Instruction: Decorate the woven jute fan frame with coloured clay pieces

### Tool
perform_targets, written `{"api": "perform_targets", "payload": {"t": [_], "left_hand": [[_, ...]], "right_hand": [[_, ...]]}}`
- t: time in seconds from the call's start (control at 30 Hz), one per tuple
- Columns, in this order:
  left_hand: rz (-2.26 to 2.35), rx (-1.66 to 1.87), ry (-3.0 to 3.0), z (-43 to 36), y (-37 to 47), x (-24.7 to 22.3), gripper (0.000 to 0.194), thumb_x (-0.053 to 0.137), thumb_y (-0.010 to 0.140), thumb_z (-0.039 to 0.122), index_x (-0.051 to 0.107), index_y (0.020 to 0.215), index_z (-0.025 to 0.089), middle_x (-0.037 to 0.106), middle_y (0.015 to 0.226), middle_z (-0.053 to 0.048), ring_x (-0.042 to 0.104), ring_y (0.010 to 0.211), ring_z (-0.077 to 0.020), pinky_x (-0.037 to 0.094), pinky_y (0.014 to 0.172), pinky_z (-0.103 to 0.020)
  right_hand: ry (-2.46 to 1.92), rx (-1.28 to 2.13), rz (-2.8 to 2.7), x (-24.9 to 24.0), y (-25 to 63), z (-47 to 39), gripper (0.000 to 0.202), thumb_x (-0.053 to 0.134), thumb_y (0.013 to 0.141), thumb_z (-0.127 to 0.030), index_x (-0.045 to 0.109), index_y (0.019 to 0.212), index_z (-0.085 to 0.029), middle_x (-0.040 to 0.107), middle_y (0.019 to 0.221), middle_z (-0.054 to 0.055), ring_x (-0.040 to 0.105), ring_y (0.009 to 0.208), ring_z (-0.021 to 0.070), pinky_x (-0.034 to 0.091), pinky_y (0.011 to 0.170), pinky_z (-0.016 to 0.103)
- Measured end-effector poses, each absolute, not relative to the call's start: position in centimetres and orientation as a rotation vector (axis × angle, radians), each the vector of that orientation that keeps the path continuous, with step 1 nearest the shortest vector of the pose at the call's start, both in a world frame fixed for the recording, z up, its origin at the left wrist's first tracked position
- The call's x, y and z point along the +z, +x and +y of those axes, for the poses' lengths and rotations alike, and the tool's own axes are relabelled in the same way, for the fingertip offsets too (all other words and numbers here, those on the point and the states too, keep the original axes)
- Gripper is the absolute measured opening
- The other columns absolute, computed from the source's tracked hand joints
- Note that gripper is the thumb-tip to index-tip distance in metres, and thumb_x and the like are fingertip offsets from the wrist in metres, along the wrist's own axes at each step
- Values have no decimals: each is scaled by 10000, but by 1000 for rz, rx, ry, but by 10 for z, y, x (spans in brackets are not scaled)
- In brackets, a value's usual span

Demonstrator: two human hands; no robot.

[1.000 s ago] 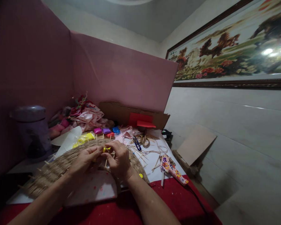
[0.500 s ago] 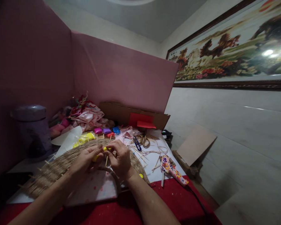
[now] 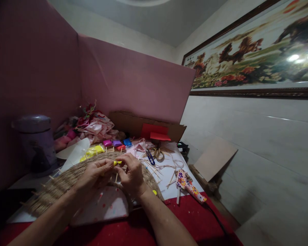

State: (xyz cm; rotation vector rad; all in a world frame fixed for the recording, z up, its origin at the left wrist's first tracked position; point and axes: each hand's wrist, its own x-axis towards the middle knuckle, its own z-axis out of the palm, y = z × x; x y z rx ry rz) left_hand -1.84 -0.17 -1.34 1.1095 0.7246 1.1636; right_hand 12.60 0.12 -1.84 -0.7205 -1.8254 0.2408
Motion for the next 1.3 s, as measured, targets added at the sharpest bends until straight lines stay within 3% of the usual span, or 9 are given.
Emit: {"api": "perform_targets", "payload": {"t": [0.33, 0.5, 0.77, 0.93, 1.13, 1.3], "left_hand": [[754, 1138, 1114, -1, -19, -15, 338, 694, 657, 458, 553, 654, 151, 394, 391, 76, 276, 295, -29, 154, 320, -175], [764, 1123, 1152, 0, -19, -14, 357, 640, 695, 497, 560, 650, 152, 389, 376, 71, 280, 281, -36, 150, 309, -181], [789, 1134, 1155, 2, -20, -16, 402, 677, 647, 524, 522, 635, 154, 391, 393, 81, 286, 276, -31, 158, 294, -161], [849, 1138, 1134, 0, -20, -14, 448, 657, 639, 575, 511, 611, 153, 396, 379, 74, 281, 281, -27, 150, 296, -153], [822, 1169, 1157, -1, -19, -14, 419, 691, 626, 525, 501, 572, 156, 391, 376, 76, 282, 279, -26, 141, 300, -160], [917, 1243, 1120, 0, -17, -11, 414, 692, 604, 537, 535, 617, 155, 363, 369, 93, 246, 282, -28, 152, 297, -171]], "right_hand": [[-719, 232, -1798, -19, 125, 2, 193, 587, 771, -119, 598, 946, -202, 574, 910, 47, 555, 763, 153, 474, 652, 279], [-706, 220, -1784, -19, 126, 2, 97, 565, 803, -136, 601, 873, -193, 578, 871, 48, 553, 815, 167, 468, 682, 282], [-711, 214, -1814, -20, 125, 2, 175, 583, 773, -134, 594, 936, -197, 583, 887, 47, 550, 763, 158, 470, 660, 281], [-715, 217, -1819, -19, 126, 2, 77, 561, 817, -180, 603, 877, -200, 584, 885, 55, 553, 791, 168, 472, 659, 285], [-711, 214, -1823, -19, 125, 1, 140, 577, 784, -125, 600, 902, -195, 587, 887, 47, 547, 775, 161, 453, 630, 269], [-747, 268, -1740, -22, 125, 2, 24, 574, 815, -174, 585, 830, -189, 572, 822, 27, 531, 727, 144, 409, 571, 244]]}}
